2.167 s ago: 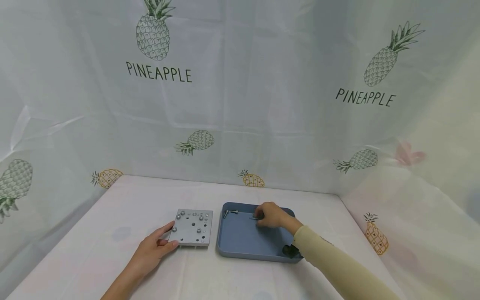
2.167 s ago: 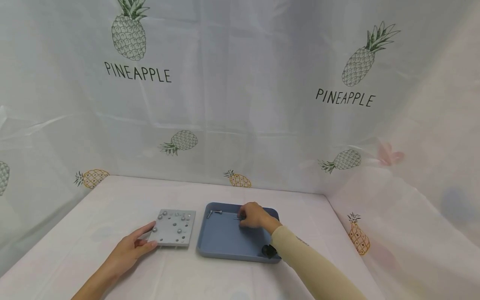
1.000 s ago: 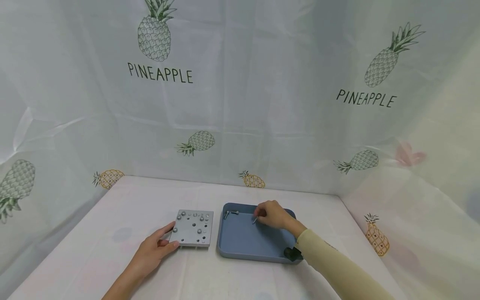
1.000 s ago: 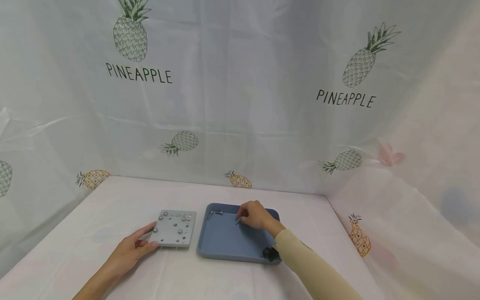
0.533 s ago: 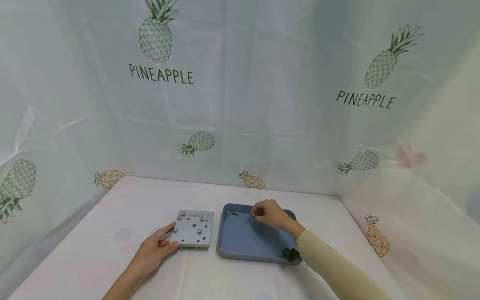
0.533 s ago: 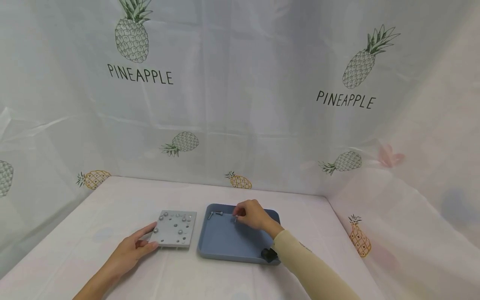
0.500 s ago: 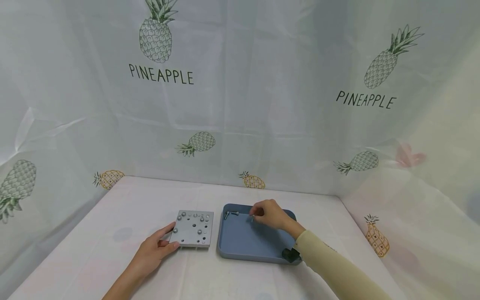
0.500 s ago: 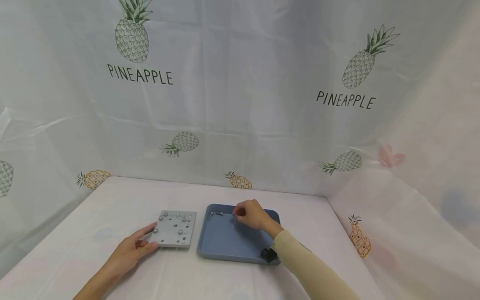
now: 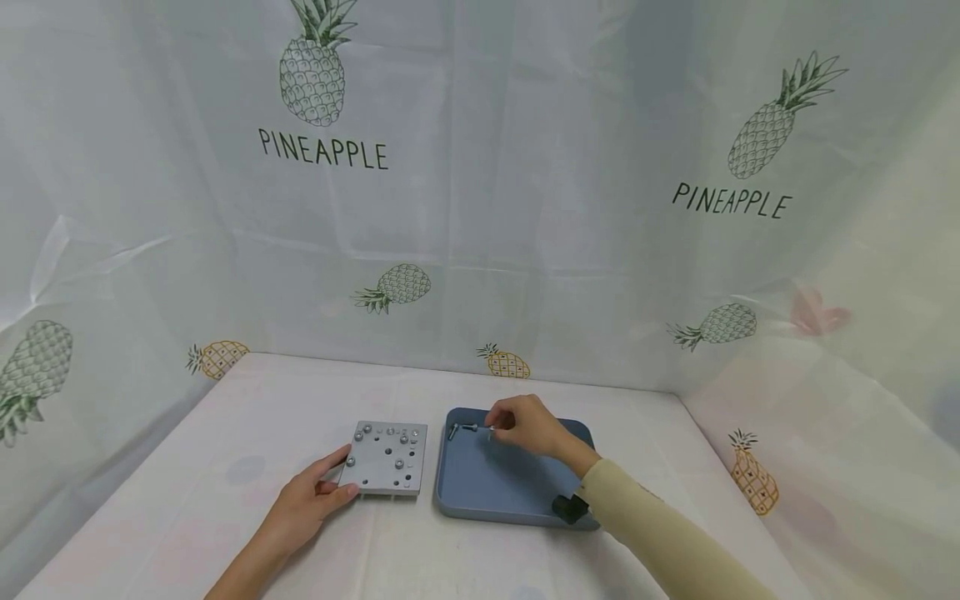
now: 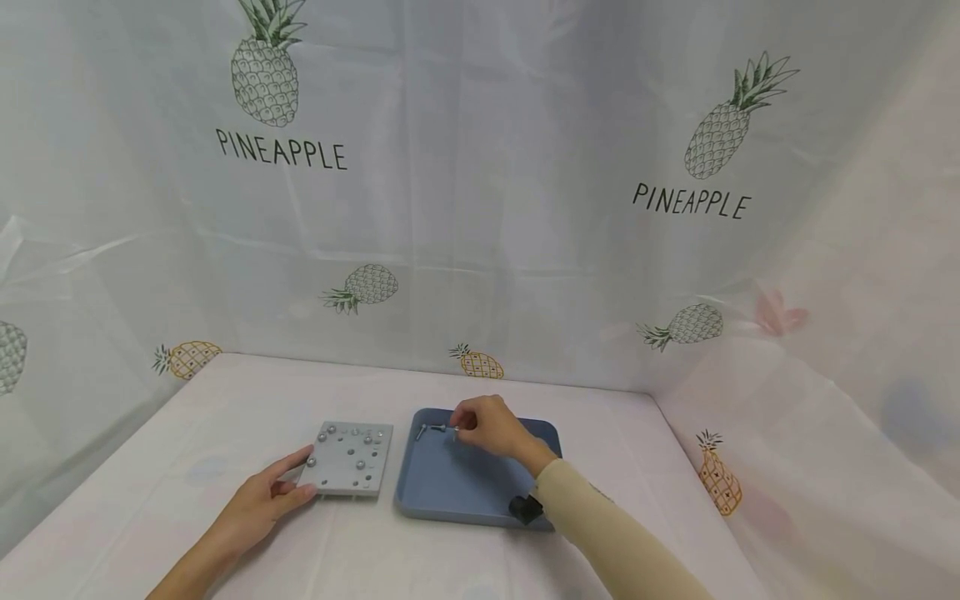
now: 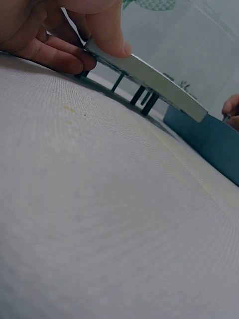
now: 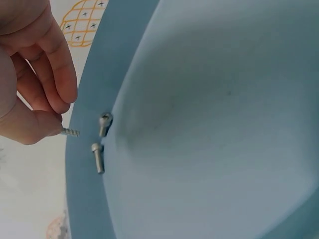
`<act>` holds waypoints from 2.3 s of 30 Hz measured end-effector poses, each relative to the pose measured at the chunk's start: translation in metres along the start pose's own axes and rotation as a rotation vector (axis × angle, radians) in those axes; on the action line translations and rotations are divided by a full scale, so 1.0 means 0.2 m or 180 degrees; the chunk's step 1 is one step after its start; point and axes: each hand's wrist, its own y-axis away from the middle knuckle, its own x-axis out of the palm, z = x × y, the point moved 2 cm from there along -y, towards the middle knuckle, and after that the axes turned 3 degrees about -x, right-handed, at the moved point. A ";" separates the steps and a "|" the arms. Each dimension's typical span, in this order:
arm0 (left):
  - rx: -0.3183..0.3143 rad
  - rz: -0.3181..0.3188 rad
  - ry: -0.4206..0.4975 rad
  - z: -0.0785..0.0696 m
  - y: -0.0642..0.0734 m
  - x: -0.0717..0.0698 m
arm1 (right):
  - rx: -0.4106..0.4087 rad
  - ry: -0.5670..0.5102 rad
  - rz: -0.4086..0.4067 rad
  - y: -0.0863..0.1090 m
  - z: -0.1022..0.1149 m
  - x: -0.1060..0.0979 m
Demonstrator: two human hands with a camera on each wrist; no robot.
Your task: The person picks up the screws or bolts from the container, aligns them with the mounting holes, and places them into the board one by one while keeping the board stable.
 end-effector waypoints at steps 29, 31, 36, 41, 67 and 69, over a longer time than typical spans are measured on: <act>-0.0005 -0.0004 0.0017 0.00 0.00 0.00 | -0.0151 -0.0315 0.0129 -0.20 0.26 0.17; -0.0002 -0.0007 0.0013 0.00 0.00 0.00 | -0.0137 -0.0330 0.0140 -0.21 0.27 0.19; 0.0014 -0.0008 0.0020 0.00 0.00 0.00 | -0.0146 -0.0380 0.0176 -0.24 0.29 0.22; -0.0004 -0.0014 0.0004 0.00 0.00 0.00 | -0.0195 -0.0352 0.0203 -0.26 0.31 0.25; 0.0058 0.0015 0.0039 0.00 0.01 0.00 | -0.0303 -0.0261 0.0282 -0.32 0.34 0.37; 0.0044 0.0022 0.0036 0.00 0.01 0.00 | -0.0288 -0.0263 0.0289 -0.31 0.34 0.38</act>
